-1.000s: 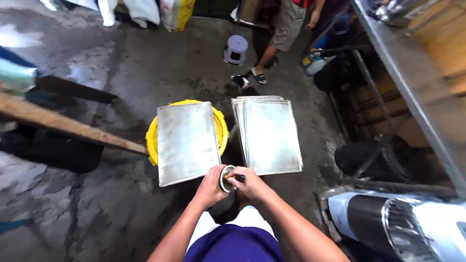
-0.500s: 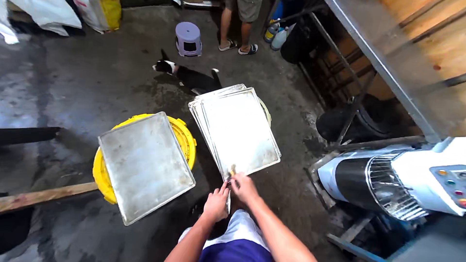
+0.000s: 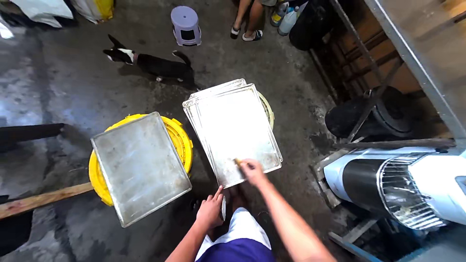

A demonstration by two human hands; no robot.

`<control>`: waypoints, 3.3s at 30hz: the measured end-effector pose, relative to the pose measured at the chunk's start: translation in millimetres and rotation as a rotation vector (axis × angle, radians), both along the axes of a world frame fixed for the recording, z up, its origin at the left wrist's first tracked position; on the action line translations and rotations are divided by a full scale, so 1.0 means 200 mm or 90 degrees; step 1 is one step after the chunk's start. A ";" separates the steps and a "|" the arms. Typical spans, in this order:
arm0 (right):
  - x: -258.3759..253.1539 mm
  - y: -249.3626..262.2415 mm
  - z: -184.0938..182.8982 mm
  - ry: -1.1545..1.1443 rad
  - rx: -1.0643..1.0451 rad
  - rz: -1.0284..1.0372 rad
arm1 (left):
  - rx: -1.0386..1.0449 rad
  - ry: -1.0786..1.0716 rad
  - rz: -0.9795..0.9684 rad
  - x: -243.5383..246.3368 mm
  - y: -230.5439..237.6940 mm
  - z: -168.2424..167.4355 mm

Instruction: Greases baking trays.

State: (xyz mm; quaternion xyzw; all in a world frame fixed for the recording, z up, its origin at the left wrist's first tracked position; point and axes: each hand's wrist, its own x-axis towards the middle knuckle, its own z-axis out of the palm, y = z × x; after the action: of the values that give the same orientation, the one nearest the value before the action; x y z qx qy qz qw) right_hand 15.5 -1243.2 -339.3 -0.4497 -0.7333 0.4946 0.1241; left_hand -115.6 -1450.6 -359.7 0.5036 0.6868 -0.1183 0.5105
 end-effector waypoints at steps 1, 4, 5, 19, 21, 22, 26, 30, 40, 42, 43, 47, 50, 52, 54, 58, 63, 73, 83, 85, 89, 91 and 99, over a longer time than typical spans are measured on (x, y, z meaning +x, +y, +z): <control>0.10 0.18 0.03 -0.032 0.065 -0.057 | -0.005 -0.007 0.009 0.00 0.00 0.00; 0.02 0.43 0.14 -0.339 0.090 -0.057 | -0.016 -0.027 0.042 0.00 0.02 0.01; -0.15 0.33 0.14 -0.406 0.046 0.000 | -0.020 -0.029 0.048 0.00 0.02 0.01; -0.99 0.42 0.06 -0.199 0.023 0.252 | -0.046 -0.066 0.140 0.01 0.03 0.01; -1.02 0.52 0.04 0.022 -0.083 0.188 | -0.033 -0.070 0.167 0.00 0.02 0.01; -0.98 0.68 0.08 0.051 -0.103 0.094 | -0.029 -0.073 0.178 0.00 0.01 0.02; -0.90 1.27 0.15 -0.195 0.138 -0.040 | -0.034 -0.076 0.210 0.04 0.01 -0.01; -1.24 0.64 0.09 -0.293 0.096 0.273 | -0.036 -0.077 0.206 0.03 0.03 -0.01; -0.54 0.45 0.18 -0.435 0.002 0.166 | -0.043 -0.065 0.186 0.04 0.05 0.00; -0.60 0.14 0.12 -0.321 -0.028 0.315 | -0.056 -0.060 0.172 0.03 0.09 0.01; -0.54 0.11 0.08 -0.222 -0.033 0.311 | -0.060 -0.055 0.163 0.03 0.10 0.02; 0.02 0.70 0.13 -0.061 -0.085 -0.126 | -0.052 -0.034 0.145 0.02 0.07 0.03; 0.38 0.89 0.24 0.027 -0.283 -0.460 | 0.001 -0.072 0.162 0.00 0.04 0.03; 0.54 0.75 0.23 0.073 -0.395 -0.535 | 0.100 -0.152 0.293 -0.02 0.01 0.02; 0.63 0.55 0.12 0.069 -0.444 -0.581 | 0.202 -0.247 0.478 -0.05 0.02 0.00; 0.66 0.40 0.01 0.130 -0.506 -0.654 | 0.266 -0.394 0.802 -0.11 0.20 0.02; 0.66 0.31 0.04 0.039 -0.496 -0.569 | 0.300 -0.429 1.052 -0.14 0.30 -0.01; 0.25 -0.32 0.15 -0.067 -0.523 -0.200 | 0.530 -0.317 1.304 -0.47 -0.34 0.10; -0.46 -0.85 0.07 -0.032 -0.435 -0.043 | 0.595 -0.200 1.267 -0.94 -1.16 0.10; -0.57 -0.89 0.13 0.004 -0.393 -0.064 | 0.607 -0.145 1.143 -1.02 -1.18 0.10; -0.66 -0.90 0.49 0.157 -0.310 0.050 | 0.621 -0.031 0.764 -0.99 -1.09 0.18; -0.66 -0.88 0.62 0.243 -0.184 0.209 | 0.586 -0.021 0.609 -0.90 -1.00 0.25; -0.48 -0.74 0.65 0.042 -0.178 0.314 | 0.553 -0.124 0.350 -0.51 -0.53 0.39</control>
State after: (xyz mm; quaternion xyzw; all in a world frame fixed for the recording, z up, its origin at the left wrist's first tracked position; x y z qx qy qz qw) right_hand -79.8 -1391.0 -209.0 -0.2542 -0.7406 0.6208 -0.0393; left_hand -218.6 -1556.6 -281.8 0.4789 0.7289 0.3630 0.3281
